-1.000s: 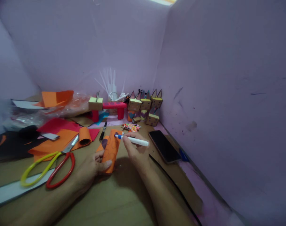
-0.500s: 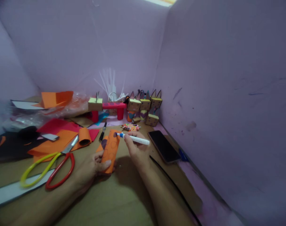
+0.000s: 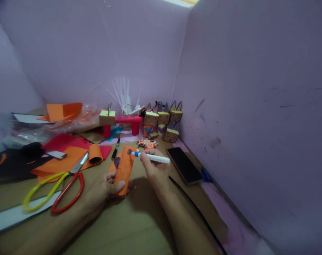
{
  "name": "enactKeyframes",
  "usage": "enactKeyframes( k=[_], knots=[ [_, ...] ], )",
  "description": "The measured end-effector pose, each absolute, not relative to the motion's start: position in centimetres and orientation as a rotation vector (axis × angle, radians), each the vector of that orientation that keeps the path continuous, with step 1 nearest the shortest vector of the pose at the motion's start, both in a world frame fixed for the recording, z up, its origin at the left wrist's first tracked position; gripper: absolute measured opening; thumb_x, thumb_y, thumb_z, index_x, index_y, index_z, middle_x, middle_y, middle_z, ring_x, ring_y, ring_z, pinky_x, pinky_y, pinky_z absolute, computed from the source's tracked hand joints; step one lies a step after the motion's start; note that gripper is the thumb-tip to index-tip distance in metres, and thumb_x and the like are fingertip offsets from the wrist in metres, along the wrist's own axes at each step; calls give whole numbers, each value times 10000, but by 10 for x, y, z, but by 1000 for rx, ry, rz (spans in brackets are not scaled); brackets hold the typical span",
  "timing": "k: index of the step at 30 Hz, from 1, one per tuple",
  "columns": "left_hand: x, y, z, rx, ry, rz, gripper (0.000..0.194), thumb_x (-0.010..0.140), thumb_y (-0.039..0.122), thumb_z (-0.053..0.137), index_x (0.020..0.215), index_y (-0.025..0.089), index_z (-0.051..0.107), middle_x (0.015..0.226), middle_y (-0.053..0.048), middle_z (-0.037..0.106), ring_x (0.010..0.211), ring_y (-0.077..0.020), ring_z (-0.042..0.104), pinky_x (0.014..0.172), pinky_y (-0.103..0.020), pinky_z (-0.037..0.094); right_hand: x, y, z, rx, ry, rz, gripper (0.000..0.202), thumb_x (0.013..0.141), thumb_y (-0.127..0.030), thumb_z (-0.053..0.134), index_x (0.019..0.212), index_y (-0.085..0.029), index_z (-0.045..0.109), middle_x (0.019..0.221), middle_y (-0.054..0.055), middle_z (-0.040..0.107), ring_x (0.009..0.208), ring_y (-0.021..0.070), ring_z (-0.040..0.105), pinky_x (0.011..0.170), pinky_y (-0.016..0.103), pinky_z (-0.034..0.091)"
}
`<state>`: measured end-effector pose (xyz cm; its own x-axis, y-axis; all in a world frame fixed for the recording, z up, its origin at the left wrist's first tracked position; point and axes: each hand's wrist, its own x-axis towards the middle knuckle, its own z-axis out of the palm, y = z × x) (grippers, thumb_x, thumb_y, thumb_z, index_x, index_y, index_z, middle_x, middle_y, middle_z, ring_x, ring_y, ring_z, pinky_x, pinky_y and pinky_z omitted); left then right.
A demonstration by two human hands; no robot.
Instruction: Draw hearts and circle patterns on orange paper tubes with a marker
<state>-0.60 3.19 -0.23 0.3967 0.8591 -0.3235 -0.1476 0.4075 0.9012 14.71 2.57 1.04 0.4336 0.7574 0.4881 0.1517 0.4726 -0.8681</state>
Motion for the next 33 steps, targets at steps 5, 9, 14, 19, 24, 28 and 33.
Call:
enactKeyframes(
  k=[5, 9, 14, 19, 24, 28, 33],
  knots=[
    [-6, 32, -3, 920, 920, 763, 399, 485, 214, 769, 838, 111, 617, 704, -59, 668, 604, -190, 615, 589, -300, 461, 147, 26, 9, -1033, -1104, 478, 97, 751, -261, 621, 714, -171, 620, 584, -10, 607, 547, 122, 559, 531, 245, 425],
    [-6, 33, -4, 924, 930, 756, 429, 488, 226, 770, 866, 109, 607, 705, -62, 665, 618, -197, 616, 584, -298, 455, 146, 25, 8, -1032, -1107, 474, 95, 749, -260, 622, 714, -172, 620, 576, -15, 608, 539, 123, 562, 530, 246, 435],
    [-9, 34, -7, 939, 912, 749, 434, 502, 261, 779, 866, 105, 601, 716, -70, 666, 636, -197, 625, 593, -295, 468, 150, 29, 8, -927, -1003, 552, 104, 754, -279, 634, 749, -175, 624, 595, -18, 624, 557, 124, 590, 569, 258, 478],
    [-15, 33, -6, 911, 796, 701, 488, 546, 305, 779, 940, 113, 565, 792, -97, 668, 669, -197, 631, 600, -308, 499, 154, 38, 7, -842, -806, 755, 260, 769, -361, 613, 963, -189, 599, 675, 8, 671, 613, 148, 635, 625, 310, 524],
    [-18, 29, -4, 915, 618, 686, 531, 623, 299, 740, 1066, 135, 497, 846, -117, 666, 710, -200, 632, 586, -295, 502, 146, 34, 10, -751, -890, 1181, 413, 641, -308, 725, 1011, -214, 568, 966, 53, 681, 915, 204, 636, 823, 356, 482],
    [-18, 26, -6, 907, 581, 655, 518, 640, 285, 726, 1083, 143, 496, 842, -111, 660, 700, -205, 639, 593, -309, 506, 137, 22, 17, -662, -987, 1406, 416, 617, -295, 736, 994, -214, 579, 950, 49, 684, 876, 213, 642, 794, 351, 489],
    [-16, 23, -4, 999, 584, 733, 489, 626, 312, 729, 1049, 141, 551, 944, -121, 650, 794, -217, 632, 688, -320, 495, 134, 21, 13, -641, -997, 1362, 361, 593, -249, 757, 917, -193, 607, 875, 50, 695, 829, 211, 643, 766, 334, 491]
  ],
)
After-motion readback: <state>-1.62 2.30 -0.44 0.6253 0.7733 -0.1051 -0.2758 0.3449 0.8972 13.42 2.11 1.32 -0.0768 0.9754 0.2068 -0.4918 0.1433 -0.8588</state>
